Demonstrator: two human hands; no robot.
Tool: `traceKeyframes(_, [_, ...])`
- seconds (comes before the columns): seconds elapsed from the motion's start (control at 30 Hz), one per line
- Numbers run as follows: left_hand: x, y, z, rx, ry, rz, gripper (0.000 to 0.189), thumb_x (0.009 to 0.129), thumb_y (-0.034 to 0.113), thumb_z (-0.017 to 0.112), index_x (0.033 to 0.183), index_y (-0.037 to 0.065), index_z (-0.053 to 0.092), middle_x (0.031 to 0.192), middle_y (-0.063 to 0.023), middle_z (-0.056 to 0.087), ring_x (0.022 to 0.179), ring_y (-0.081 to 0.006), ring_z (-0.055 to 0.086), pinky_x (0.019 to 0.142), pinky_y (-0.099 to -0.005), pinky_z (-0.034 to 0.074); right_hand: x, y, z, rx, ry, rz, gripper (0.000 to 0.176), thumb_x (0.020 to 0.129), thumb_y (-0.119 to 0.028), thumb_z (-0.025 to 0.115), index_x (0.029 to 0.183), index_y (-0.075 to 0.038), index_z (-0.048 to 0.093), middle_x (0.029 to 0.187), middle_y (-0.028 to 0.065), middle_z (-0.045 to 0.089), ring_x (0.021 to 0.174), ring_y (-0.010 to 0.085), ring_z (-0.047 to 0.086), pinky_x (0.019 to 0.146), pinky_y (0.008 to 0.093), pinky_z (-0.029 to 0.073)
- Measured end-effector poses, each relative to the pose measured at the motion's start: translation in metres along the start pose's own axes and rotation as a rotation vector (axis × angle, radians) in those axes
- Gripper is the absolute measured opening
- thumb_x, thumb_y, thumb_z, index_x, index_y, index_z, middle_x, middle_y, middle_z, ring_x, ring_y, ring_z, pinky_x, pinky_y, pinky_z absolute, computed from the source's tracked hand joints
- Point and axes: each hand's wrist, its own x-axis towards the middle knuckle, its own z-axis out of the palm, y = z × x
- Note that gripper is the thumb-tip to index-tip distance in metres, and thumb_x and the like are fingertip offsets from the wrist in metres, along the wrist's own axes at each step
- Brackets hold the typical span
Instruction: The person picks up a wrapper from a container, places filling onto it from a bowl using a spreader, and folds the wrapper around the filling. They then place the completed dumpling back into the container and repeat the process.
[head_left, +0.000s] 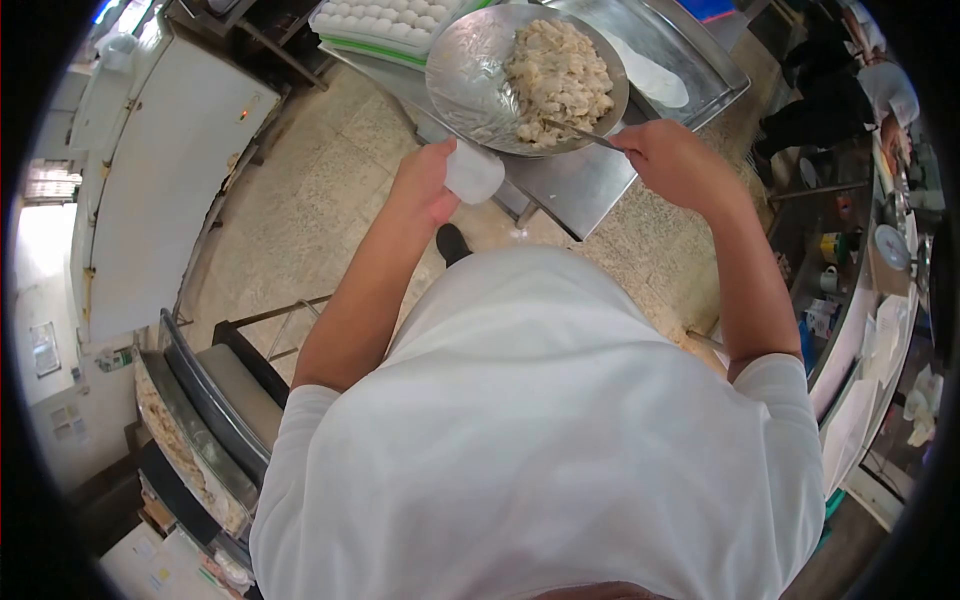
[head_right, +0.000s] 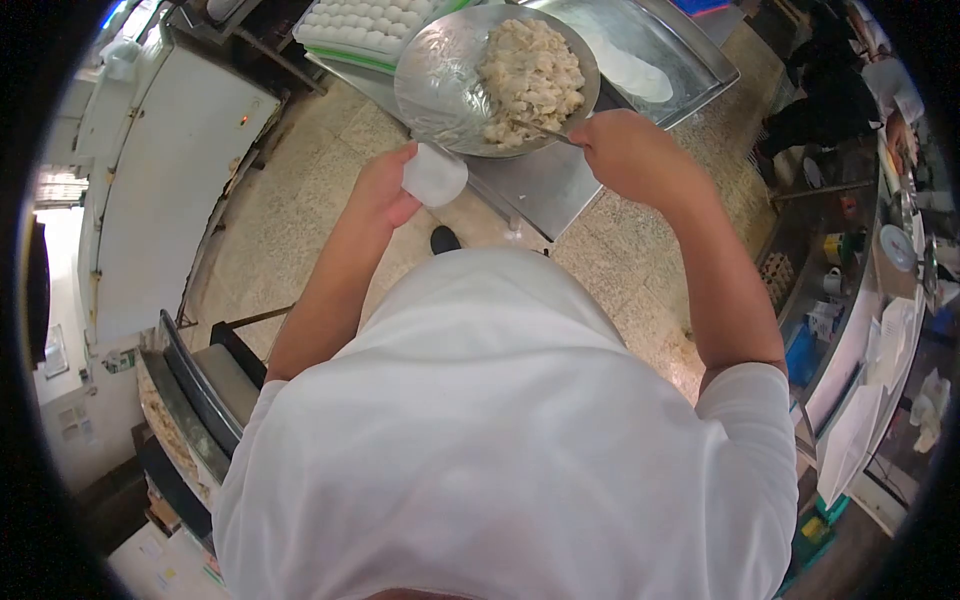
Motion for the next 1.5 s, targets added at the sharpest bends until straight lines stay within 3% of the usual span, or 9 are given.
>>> traceKeyframes(0.23, [0.004,-0.004,0.004,-0.034,0.039,0.023,0.033,0.101,0.015,0.04,0.123,-0.008,0.049,0.123,-0.0191,0.058,0.114,-0.0329,0.058,0.103,-0.0457,0.044,-0.01,-0.011,-0.001,0.058,-0.041,-0.046,0.03,0.087,-0.007,0.052,0.113,-0.002,0.066,0.093,0.0227,0.067,0.084,0.0372,0.065,0.076,0.041,0.05])
traceKeyframes(0.33, [0.002,-0.005,0.009,-0.077,0.044,0.043,0.032,0.098,0.011,0.046,0.121,-0.011,0.047,0.12,-0.0223,0.057,0.109,-0.0365,0.06,0.096,-0.0498,0.049,-0.012,-0.014,-0.005,0.14,-0.069,-0.036,0.031,0.087,-0.006,0.051,0.113,-0.002,0.066,0.088,0.0222,0.067,0.077,0.0352,0.064,0.073,0.04,0.049])
traceKeyframes(0.4, [-0.004,-0.006,0.017,-0.054,0.049,-0.01,0.035,0.102,0.015,0.039,0.126,-0.01,0.045,0.128,-0.0225,0.054,0.116,-0.0363,0.056,0.104,-0.049,0.043,-0.008,-0.012,-0.004,0.199,-0.068,-0.041,0.031,0.087,-0.006,0.051,0.114,-0.002,0.066,0.086,0.0217,0.067,0.074,0.034,0.063,0.071,0.0394,0.049])
traceKeyframes(0.6, [-0.004,-0.006,0.024,-0.024,0.017,-0.053,0.037,0.103,0.017,0.037,0.126,-0.01,0.045,0.127,-0.0225,0.055,0.116,-0.0364,0.056,0.104,-0.0497,0.043,0.021,0.015,0.019,0.178,0.081,-0.107,0.033,0.087,-0.005,0.052,0.117,-0.002,0.065,0.083,0.0217,0.065,0.069,0.0322,0.06,0.068,0.0386,0.048])
traceKeyframes(0.7, [0.005,-0.011,0.015,-0.02,-0.02,-0.016,0.037,0.103,0.018,0.037,0.126,-0.01,0.045,0.127,-0.0224,0.055,0.116,-0.0366,0.056,0.104,-0.0497,0.043,0.021,0.018,0.021,0.162,-0.015,-0.132,0.033,0.087,-0.005,0.054,0.117,-0.001,0.065,0.078,0.0179,0.065,0.066,0.0263,0.06,0.066,0.0359,0.048])
traceKeyframes(0.77, [0.013,-0.014,0.006,-0.065,-0.033,-0.003,0.035,0.101,0.015,0.039,0.124,-0.01,0.045,0.123,-0.0222,0.055,0.114,-0.0371,0.057,0.102,-0.0499,0.045,0.016,0.017,0.022,0.419,-0.141,0.013,0.033,0.087,-0.007,0.055,0.118,-0.001,0.065,0.073,0.0121,0.062,0.065,0.0187,0.059,0.065,0.0326,0.048])
traceKeyframes(0.87, [0.01,-0.011,0.008,-0.086,0.001,-0.01,0.036,0.101,0.015,0.039,0.126,-0.01,0.044,0.125,-0.0218,0.055,0.116,-0.037,0.055,0.103,-0.0498,0.044,0.013,0.022,0.022,0.392,-0.118,-0.014,0.033,0.088,-0.008,0.054,0.118,-0.002,0.066,0.071,0.0079,0.06,0.065,0.0138,0.057,0.063,0.031,0.047])
traceKeyframes(1.43, [-0.001,-0.01,0.032,-0.167,-0.124,0.035,0.036,0.102,0.014,0.035,0.128,-0.009,0.042,0.13,-0.0215,0.052,0.118,-0.0374,0.054,0.102,-0.0524,0.044,0.009,0.016,0.028,0.506,-0.219,0.042,0.036,0.091,-0.011,0.051,0.124,-0.004,0.064,0.069,0.0055,0.059,0.064,0.014,0.056,0.061,0.0307,0.047])
traceKeyframes(1.5, [-0.007,-0.009,0.039,-0.174,-0.071,-0.002,0.041,0.104,0.02,0.032,0.135,-0.005,0.039,0.135,-0.0203,0.05,0.124,-0.0344,0.051,0.108,-0.0496,0.039,-0.004,0.008,0.032,0.513,-0.213,0.051,0.036,0.091,-0.011,0.051,0.124,-0.004,0.064,0.07,0.0054,0.059,0.065,0.0137,0.057,0.062,0.0304,0.047])
